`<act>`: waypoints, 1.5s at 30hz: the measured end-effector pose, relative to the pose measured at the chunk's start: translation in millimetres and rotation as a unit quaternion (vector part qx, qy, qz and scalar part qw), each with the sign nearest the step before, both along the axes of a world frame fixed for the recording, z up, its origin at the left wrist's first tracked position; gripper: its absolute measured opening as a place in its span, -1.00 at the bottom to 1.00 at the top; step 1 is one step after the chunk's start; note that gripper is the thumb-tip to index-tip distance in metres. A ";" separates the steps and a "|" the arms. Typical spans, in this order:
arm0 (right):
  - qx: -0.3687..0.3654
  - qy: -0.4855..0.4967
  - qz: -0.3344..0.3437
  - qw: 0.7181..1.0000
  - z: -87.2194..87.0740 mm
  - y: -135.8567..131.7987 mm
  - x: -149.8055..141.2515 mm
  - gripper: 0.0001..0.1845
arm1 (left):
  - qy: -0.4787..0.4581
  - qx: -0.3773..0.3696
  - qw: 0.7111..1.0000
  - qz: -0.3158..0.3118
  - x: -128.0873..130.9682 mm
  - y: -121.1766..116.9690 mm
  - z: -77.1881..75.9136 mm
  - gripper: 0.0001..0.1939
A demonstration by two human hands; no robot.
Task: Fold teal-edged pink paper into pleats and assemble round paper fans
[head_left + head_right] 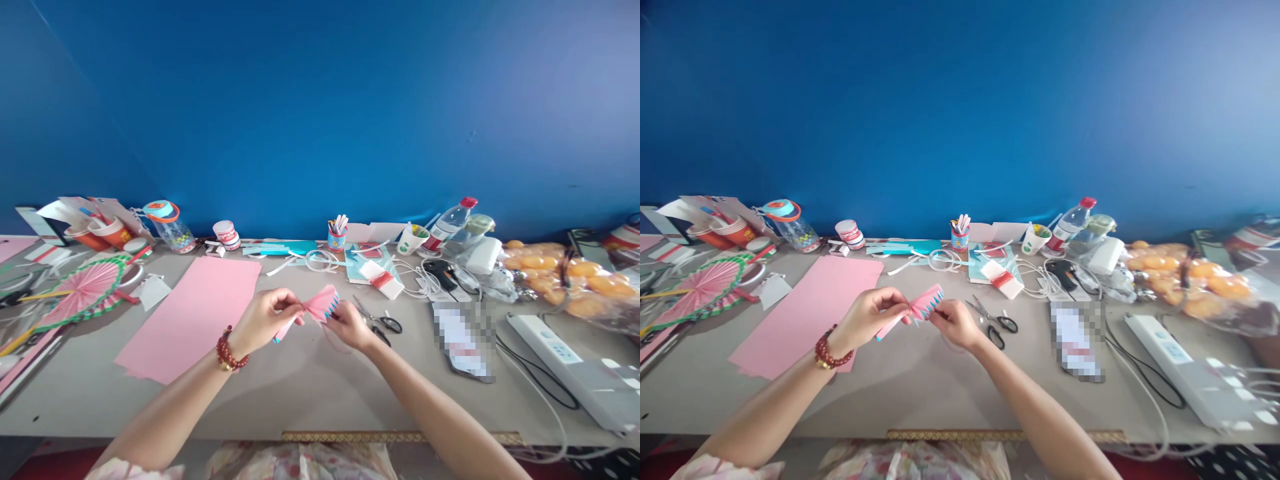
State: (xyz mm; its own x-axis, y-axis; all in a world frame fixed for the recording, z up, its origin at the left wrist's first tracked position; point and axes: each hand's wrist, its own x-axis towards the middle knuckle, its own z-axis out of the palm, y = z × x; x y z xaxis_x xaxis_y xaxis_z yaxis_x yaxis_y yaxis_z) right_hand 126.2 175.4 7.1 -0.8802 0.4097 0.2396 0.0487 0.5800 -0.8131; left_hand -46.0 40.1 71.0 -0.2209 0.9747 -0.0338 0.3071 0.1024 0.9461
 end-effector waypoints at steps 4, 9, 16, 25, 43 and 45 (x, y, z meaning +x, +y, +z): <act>0.113 -0.008 -0.036 0.993 5.6 -21.6 11.3 -0.76 | -0.059 -0.019 0.997 0.044 -12.4 13.2 -17.5 -0.75; 0.341 -0.059 -0.044 0.937 19.8 -34.9 9.0 -0.77 | -0.007 -0.018 0.998 0.053 -8.7 23.1 -31.8 -0.78; 0.420 -0.269 0.006 0.867 47.5 -50.5 2.7 -0.83 | 0.242 -0.006 0.970 0.026 0.6 16.7 -39.2 -0.80; 0.358 -0.230 0.055 0.903 103.1 -32.9 6.5 -0.83 | 0.379 -0.012 0.920 -0.094 19.8 -1.3 -32.7 -0.73; 0.189 -0.107 0.072 0.973 72.4 17.1 -0.4 -0.80 | 0.225 -0.058 0.965 -0.119 6.2 1.4 -24.1 -0.77; 0.203 -0.134 0.091 0.966 78.4 19.2 6.2 -0.82 | 0.292 -0.047 0.948 -0.119 0.7 2.5 -25.3 -0.76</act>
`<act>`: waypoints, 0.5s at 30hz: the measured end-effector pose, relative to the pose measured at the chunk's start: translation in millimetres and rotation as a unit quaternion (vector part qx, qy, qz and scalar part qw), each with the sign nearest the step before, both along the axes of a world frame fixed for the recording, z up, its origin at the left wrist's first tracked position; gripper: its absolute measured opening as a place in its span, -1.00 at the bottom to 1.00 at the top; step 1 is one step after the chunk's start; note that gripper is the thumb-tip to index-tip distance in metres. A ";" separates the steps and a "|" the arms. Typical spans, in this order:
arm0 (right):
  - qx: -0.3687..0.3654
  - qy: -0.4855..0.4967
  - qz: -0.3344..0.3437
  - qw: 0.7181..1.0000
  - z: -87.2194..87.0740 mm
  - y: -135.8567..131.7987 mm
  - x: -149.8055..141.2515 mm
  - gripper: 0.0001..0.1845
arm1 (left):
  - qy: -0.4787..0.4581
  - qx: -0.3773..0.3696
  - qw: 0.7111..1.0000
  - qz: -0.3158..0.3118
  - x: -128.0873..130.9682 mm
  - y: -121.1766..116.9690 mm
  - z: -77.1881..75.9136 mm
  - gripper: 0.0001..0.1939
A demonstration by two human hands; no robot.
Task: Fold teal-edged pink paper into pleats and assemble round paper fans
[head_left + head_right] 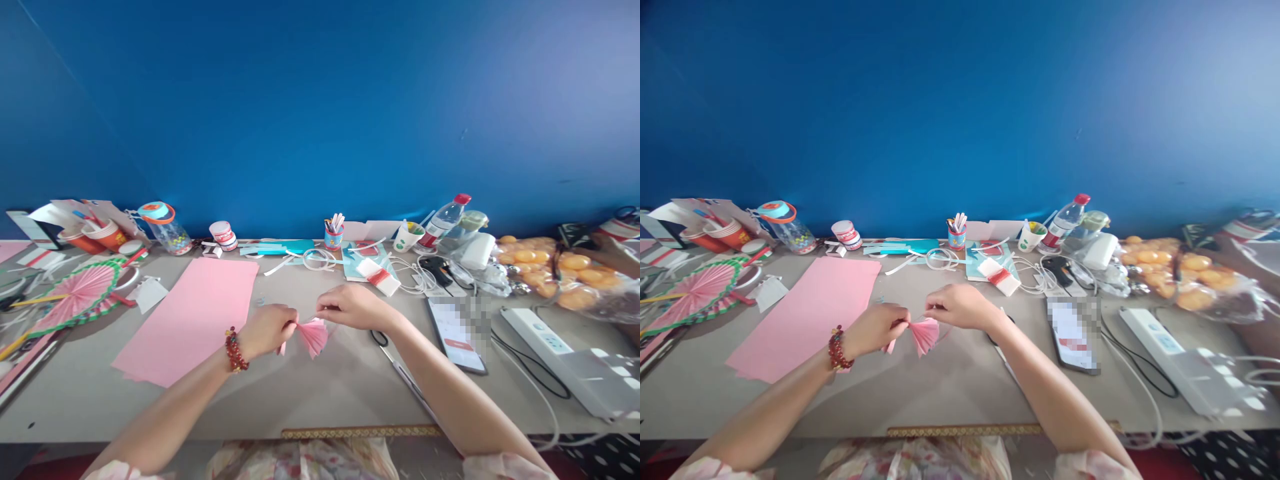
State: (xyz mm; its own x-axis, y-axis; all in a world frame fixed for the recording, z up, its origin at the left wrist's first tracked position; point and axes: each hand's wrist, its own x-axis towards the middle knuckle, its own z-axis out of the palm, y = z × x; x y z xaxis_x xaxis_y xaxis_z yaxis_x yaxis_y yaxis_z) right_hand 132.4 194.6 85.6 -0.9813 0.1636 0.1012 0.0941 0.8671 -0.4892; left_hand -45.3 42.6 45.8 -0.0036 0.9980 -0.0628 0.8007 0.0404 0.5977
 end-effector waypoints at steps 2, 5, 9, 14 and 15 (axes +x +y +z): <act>-0.012 -0.026 0.002 1.000 2.1 9.4 7.6 -0.82 | 0.040 0.006 0.999 -0.014 -6.7 0.0 -0.3 -0.75; -0.068 -0.054 0.000 0.996 -3.7 31.8 15.7 -0.79 | 0.017 -0.027 0.999 -0.029 -18.3 -1.1 0.2 -0.76; -0.003 -0.002 -0.125 0.992 -25.3 47.3 11.9 -0.76 | -0.183 -0.151 0.968 -0.085 -26.8 -0.9 1.5 -0.84; -0.049 0.072 -0.069 0.994 -55.6 19.9 0.7 -0.55 | -0.358 -0.119 0.925 -0.041 -19.0 2.0 1.8 -0.73; -0.124 0.071 -0.025 0.989 -61.0 11.2 -0.3 -0.53 | -0.398 -0.114 0.910 -0.024 -16.9 2.2 2.0 -0.72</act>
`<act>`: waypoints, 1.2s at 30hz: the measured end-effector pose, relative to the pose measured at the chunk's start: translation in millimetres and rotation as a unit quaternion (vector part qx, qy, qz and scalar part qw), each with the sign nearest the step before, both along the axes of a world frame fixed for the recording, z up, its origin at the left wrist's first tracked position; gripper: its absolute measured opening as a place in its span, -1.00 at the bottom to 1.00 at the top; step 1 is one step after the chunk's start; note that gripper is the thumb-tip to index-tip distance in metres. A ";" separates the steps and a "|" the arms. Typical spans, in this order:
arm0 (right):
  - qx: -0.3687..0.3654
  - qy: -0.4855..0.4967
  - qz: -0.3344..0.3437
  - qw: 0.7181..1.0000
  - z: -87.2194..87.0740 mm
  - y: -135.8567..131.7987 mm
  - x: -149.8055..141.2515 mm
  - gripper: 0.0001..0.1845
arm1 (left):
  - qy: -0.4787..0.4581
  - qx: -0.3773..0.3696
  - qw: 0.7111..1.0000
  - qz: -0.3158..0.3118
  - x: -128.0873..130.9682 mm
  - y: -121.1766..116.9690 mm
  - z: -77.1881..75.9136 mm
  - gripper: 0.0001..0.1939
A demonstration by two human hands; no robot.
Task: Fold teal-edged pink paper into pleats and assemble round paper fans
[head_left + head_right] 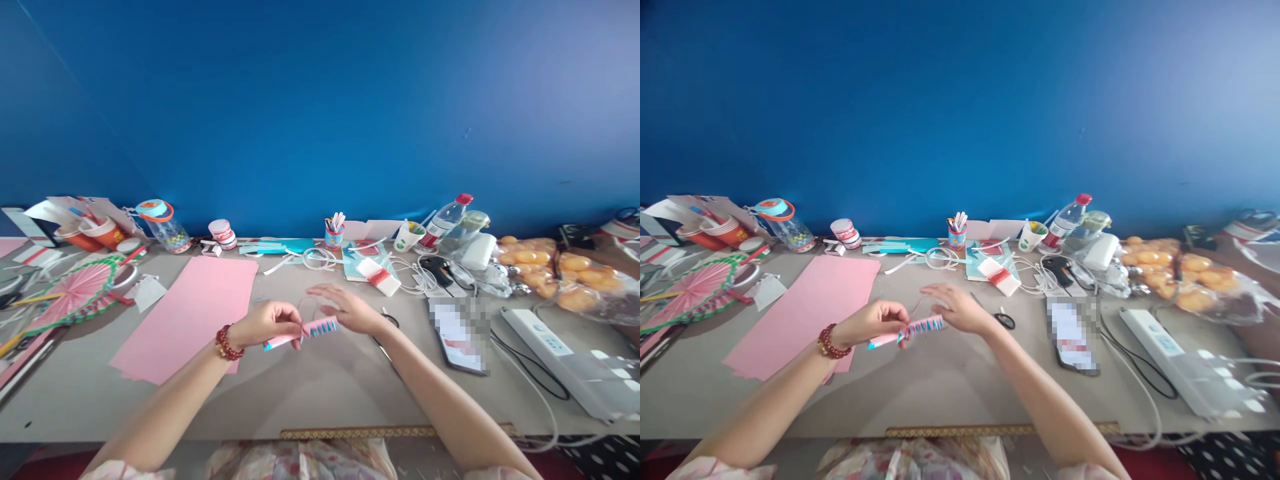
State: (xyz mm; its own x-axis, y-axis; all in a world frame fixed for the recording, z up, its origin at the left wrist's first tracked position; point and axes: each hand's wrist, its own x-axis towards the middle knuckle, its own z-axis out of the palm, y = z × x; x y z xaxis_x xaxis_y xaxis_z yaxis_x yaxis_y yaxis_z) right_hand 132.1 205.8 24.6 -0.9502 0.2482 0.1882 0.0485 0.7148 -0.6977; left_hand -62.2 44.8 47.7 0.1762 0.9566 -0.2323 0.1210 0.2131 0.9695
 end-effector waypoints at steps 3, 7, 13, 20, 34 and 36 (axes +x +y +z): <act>-0.240 0.027 0.064 0.968 -13.7 -25.3 -2.5 -0.55 | -0.124 -0.013 0.990 0.068 4.7 -0.3 -0.1 -0.72; -0.418 0.077 -0.008 0.905 -18.7 -50.5 -8.7 -0.67 | -0.218 -0.019 0.966 0.140 9.4 -1.4 -5.4 -0.74; -0.433 0.094 -0.128 0.888 -8.6 -70.4 -18.3 -0.64 | -0.334 -0.051 0.919 0.204 16.3 -4.8 -18.7 -0.81; -0.411 0.073 -0.189 0.889 -17.1 -73.9 -18.4 -0.67 | -0.374 -0.094 0.891 0.240 20.4 -11.0 -30.9 -0.92; 0.071 0.070 -0.154 0.983 -11.2 -81.6 -0.5 -0.80 | -0.446 -0.105 0.847 0.268 21.9 -13.3 -56.3 -0.93; 0.122 0.064 -0.176 0.975 -14.9 -84.8 -1.4 -0.79 | -0.418 -0.101 0.863 0.266 23.1 -14.3 -59.0 -0.92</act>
State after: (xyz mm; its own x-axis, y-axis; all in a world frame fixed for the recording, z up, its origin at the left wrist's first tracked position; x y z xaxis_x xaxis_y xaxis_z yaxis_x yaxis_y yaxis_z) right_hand 130.7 121.0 9.6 -0.7792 0.4878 0.3935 0.2449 0.8149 -0.5253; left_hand -39.1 30.6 -11.3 -0.0882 0.9091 -0.4071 -0.7696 0.1972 0.6073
